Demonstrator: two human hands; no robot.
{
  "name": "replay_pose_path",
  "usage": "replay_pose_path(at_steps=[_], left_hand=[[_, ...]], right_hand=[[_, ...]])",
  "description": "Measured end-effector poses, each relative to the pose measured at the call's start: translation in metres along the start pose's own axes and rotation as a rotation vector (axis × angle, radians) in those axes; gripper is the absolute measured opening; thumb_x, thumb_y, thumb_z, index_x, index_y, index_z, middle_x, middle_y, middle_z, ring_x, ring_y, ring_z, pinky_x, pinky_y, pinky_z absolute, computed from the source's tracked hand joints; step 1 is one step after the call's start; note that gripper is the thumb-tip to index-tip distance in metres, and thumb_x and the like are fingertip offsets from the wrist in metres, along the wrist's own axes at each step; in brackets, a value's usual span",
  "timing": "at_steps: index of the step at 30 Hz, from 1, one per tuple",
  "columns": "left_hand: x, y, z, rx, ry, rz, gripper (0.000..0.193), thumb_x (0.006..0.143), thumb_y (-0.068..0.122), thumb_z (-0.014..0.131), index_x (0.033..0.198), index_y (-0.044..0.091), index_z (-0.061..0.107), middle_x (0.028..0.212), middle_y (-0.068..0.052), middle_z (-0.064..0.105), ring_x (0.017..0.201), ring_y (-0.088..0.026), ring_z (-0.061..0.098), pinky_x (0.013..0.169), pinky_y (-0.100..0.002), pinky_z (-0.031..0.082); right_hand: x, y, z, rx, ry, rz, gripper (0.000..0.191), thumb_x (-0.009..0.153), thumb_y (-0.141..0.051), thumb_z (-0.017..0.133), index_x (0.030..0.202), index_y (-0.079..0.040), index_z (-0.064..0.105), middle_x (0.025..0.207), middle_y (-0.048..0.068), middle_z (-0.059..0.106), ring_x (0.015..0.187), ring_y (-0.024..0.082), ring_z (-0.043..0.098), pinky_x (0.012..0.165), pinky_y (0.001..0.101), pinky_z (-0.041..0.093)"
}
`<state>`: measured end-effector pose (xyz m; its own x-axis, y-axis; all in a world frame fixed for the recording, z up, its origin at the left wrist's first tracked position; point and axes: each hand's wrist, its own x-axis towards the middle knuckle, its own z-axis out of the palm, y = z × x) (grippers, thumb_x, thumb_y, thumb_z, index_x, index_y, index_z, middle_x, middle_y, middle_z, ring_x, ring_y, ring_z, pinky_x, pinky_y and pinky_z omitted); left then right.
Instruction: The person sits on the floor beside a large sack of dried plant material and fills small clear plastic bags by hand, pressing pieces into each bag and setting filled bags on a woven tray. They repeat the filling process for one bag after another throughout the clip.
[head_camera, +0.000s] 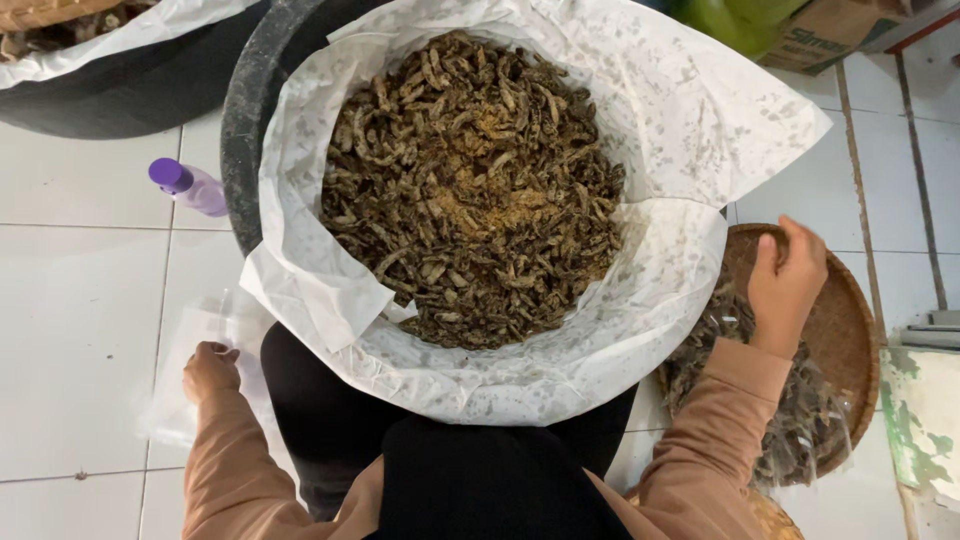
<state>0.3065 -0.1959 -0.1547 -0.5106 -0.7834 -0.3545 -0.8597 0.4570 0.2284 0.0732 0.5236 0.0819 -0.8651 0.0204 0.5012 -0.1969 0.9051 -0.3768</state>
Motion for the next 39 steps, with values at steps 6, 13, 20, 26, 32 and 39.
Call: replay_pose_path(at_steps=[6,13,20,26,32,39], left_hand=[[0.009,-0.013,-0.007,0.071,0.217,0.145,0.028,0.102,0.018,0.062,0.128,0.019,0.073,0.099,-0.018,0.076,0.092,-0.039,0.071,0.077,-0.051,0.056],[-0.008,0.006,-0.055,-0.609,0.511,0.303,0.02,0.104,-0.001,0.062,0.117,0.006,0.074,0.108,-0.014,0.077,0.095,-0.024,0.071,0.085,-0.037,0.056],[-0.095,0.168,-0.135,-1.637,0.229,0.807,0.031,0.101,-0.012,0.068,0.129,-0.001,0.062,0.104,-0.005,0.069,0.099,-0.012,0.067,0.101,-0.028,0.061],[-0.151,0.335,-0.115,-1.778,-0.596,1.043,0.006,0.104,0.002,0.07,0.11,0.003,0.068,0.099,-0.003,0.069,0.09,-0.009,0.065,0.088,-0.026,0.06],[-0.15,0.394,-0.1,-1.551,-1.013,1.135,0.033,0.094,0.001,0.071,0.124,0.005,0.057,0.119,-0.001,0.068,0.111,-0.01,0.068,0.099,-0.029,0.059],[-0.104,0.41,-0.051,-1.017,-0.691,1.207,0.033,0.091,0.011,0.074,0.123,0.001,0.071,0.101,-0.008,0.077,0.089,-0.012,0.072,0.077,-0.026,0.061]], right_hand=[[0.052,-0.16,0.011,0.217,-0.072,-0.325,0.031,0.108,0.001,0.066,0.138,0.0,0.062,0.136,0.018,0.064,0.117,0.033,0.065,0.099,0.0399,0.056],[0.059,-0.254,0.061,0.451,-0.128,-0.49,0.034,0.105,-0.004,0.071,0.139,-0.003,0.063,0.136,0.015,0.066,0.126,0.03,0.066,0.108,0.0408,0.055],[0.024,-0.297,0.119,0.987,-0.165,-0.295,0.046,0.117,-0.033,0.052,0.154,-0.007,0.042,0.145,0.014,0.06,0.137,0.025,0.059,0.122,0.037,0.046],[0.053,-0.281,0.152,1.365,0.037,0.001,0.058,0.115,-0.048,0.038,0.157,-0.009,0.03,0.135,0.015,0.063,0.126,0.025,0.064,0.115,0.0374,0.049],[0.073,-0.223,0.18,1.034,0.228,0.057,0.04,0.119,-0.032,0.045,0.152,-0.009,0.041,0.081,0.006,0.059,0.068,0.015,0.049,0.066,0.0316,0.039],[0.066,-0.178,0.202,0.472,-0.14,-0.223,0.043,0.112,-0.019,0.056,0.151,-0.008,0.042,0.081,0.005,0.063,0.069,0.018,0.062,0.062,0.0337,0.05]])
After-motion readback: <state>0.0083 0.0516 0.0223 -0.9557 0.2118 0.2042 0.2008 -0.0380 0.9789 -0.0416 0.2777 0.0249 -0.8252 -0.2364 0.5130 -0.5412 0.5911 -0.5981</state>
